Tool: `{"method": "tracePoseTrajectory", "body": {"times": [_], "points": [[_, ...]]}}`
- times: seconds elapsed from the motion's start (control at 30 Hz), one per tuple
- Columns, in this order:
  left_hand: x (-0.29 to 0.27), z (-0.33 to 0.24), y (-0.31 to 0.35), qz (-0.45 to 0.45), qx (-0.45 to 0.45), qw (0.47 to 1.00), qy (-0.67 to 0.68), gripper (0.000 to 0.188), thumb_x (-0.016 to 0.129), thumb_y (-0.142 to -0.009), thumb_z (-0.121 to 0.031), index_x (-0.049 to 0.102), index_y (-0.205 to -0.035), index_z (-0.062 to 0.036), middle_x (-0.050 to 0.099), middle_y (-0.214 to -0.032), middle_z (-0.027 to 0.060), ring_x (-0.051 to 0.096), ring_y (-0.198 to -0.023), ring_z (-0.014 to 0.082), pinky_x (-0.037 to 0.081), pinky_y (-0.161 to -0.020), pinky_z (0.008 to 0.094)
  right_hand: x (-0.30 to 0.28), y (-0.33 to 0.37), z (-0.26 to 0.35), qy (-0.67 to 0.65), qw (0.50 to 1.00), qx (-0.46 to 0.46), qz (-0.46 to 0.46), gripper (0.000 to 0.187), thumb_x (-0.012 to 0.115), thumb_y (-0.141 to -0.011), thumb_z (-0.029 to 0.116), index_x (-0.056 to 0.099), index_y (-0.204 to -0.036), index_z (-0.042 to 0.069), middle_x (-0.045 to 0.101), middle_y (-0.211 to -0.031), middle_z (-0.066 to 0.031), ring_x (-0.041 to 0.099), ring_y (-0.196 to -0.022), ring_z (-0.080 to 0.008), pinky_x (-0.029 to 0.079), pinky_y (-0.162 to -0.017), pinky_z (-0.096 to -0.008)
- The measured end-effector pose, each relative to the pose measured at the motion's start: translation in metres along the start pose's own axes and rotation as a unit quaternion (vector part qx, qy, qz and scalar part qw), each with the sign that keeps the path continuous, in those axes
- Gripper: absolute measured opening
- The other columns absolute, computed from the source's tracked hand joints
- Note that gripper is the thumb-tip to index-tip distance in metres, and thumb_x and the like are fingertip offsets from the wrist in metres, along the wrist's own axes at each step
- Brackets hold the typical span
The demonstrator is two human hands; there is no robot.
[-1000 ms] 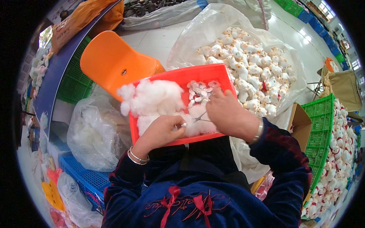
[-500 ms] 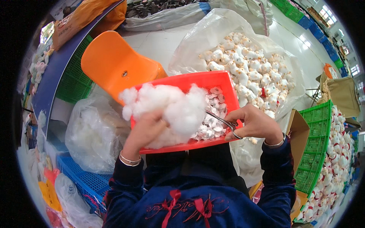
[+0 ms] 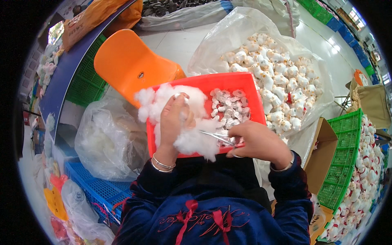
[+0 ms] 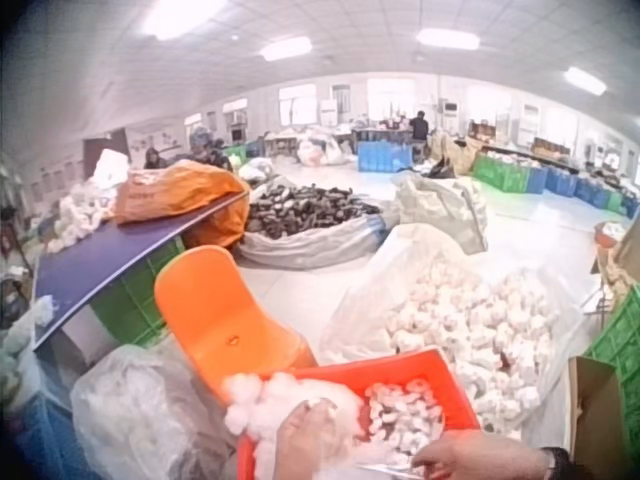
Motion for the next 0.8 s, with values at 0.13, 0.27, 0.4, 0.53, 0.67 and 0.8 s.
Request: {"method": "tracePoseTrajectory", "body": {"times": [0.13,0.27,0.4,0.53,0.67,0.8], "points": [[-0.021,-0.007,-0.007,-0.068,0.009,0.997,0.041,0.015,0.054,-0.108,-0.022,0.062,-0.11,-0.0095,0.051,-0.073,-0.0012,0.043,-0.052,0.0095,0.037,-0.049,0.0249,-0.027,0.016,0.024,0.055,0.994,-0.054,-0.074,0.06,0.091,-0.071,0.027,0.069,-0.121,0.004,0.068,-0.108,-0.013,0.06,-0.113,-0.0336,0.049,-0.096,-0.0433],[-0.016,-0.007,-0.006,-0.083,0.001,0.994,0.076,0.017,0.052,-0.109,-0.025,0.059,-0.111,-0.0098,0.05,-0.074,-0.0003,0.043,-0.053,0.0104,0.037,-0.05,0.0256,-0.009,0.009,0.049,0.093,0.99,-0.066,-0.077,0.06,0.089,-0.071,0.027,0.069,-0.122,0.005,0.065,-0.112,-0.0121,0.056,-0.118,-0.0339,0.046,-0.097,-0.0473],[-0.003,-0.003,0.002,-0.107,0.015,0.981,0.16,0.018,0.05,-0.109,-0.027,0.058,-0.111,-0.0103,0.049,-0.074,0.0002,0.042,-0.054,0.0104,0.037,-0.052,0.0261,0.011,-0.011,0.031,0.019,0.998,-0.016,-0.061,0.042,0.086,-0.074,0.026,0.074,-0.108,0.005,0.069,-0.087,-0.0143,0.067,-0.09,-0.0333,0.052,-0.078,-0.0441],[0.005,0.015,0.009,-0.032,-0.031,0.979,0.201,0.018,0.051,-0.109,-0.028,0.06,-0.113,-0.0121,0.047,-0.072,-0.0002,0.037,-0.053,0.0096,0.034,-0.051,0.0252,0.026,-0.022,0.036,-0.038,0.996,-0.046,-0.065,0.029,0.08,-0.077,0.023,0.075,-0.1,0.005,0.067,-0.072,-0.0153,0.068,-0.07,-0.0352,0.053,-0.065,-0.0444],[-0.01,0.001,0.007,-0.046,-0.015,0.984,0.17,0.018,0.054,-0.108,-0.028,0.061,-0.112,-0.0119,0.046,-0.07,-0.0018,0.035,-0.052,0.0089,0.028,-0.048,0.0247,0.015,-0.011,0.023,-0.002,0.999,-0.037,-0.031,0.04,0.086,-0.075,0.026,0.074,-0.108,0.005,0.072,-0.089,-0.0149,0.07,-0.088,-0.0354,0.054,-0.078,-0.0449],[-0.026,-0.018,0.001,-0.029,0.008,0.984,0.175,0.02,0.054,-0.107,-0.03,0.06,-0.113,-0.011,0.044,-0.068,-0.0022,0.033,-0.052,0.0085,0.025,-0.048,0.0262,-0.014,0.015,0.003,0.016,0.997,-0.011,-0.075,0.063,0.092,-0.07,0.032,0.069,-0.12,0.001,0.069,-0.108,-0.015,0.061,-0.111,-0.0364,0.049,-0.097,-0.0438]]}}
Point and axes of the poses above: each hand's wrist, its own y-axis away from the middle knuckle, its own x-axis out of the palm, z = x × y, the point moved 9 cm from there along -y, towards the middle knuckle
